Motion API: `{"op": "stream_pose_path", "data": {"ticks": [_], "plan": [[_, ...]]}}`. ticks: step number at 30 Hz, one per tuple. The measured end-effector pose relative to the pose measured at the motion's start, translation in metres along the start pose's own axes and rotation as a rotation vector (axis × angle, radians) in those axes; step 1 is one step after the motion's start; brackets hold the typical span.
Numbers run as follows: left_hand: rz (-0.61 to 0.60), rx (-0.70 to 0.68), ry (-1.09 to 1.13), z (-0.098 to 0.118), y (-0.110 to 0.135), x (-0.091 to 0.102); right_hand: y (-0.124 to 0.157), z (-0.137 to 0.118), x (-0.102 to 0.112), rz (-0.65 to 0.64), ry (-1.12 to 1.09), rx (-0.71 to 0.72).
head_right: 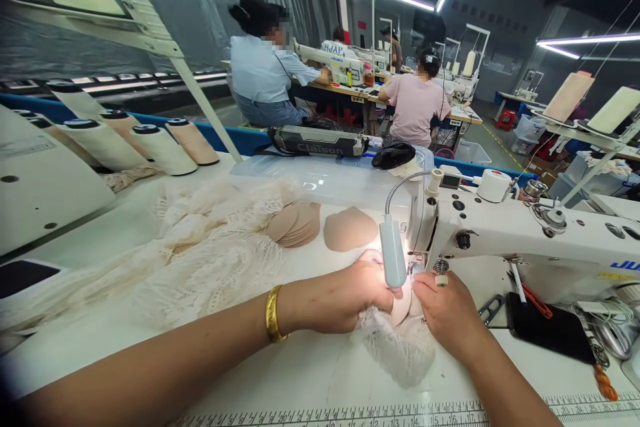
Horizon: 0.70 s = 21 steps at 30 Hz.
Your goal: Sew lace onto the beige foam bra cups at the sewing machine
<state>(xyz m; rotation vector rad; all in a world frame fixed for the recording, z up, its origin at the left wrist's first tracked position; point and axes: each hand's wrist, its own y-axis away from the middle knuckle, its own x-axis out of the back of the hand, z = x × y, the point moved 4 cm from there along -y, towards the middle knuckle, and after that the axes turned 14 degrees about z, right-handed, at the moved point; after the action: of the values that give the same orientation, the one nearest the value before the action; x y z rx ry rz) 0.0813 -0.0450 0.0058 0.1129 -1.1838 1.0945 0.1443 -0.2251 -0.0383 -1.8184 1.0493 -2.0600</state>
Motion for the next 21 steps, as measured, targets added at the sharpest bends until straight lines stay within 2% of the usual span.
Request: {"op": "stream_pose_path", "data": {"ticks": [6,13,18,21], "plan": [[-0.052,-0.016,-0.096,-0.007,-0.007,0.007,0.002,0.0,0.001,0.011,-0.025,0.002],[0.027,-0.111,-0.151,-0.005,-0.003,0.007,0.004,0.0,0.002,0.016,-0.061,0.024],[0.042,-0.078,-0.187,-0.01,-0.004,0.004,0.009,0.008,0.0,-0.02,-0.017,-0.048],[0.017,-0.048,-0.223,-0.015,-0.006,0.003,0.01,0.012,0.002,0.012,0.014,-0.094]]}}
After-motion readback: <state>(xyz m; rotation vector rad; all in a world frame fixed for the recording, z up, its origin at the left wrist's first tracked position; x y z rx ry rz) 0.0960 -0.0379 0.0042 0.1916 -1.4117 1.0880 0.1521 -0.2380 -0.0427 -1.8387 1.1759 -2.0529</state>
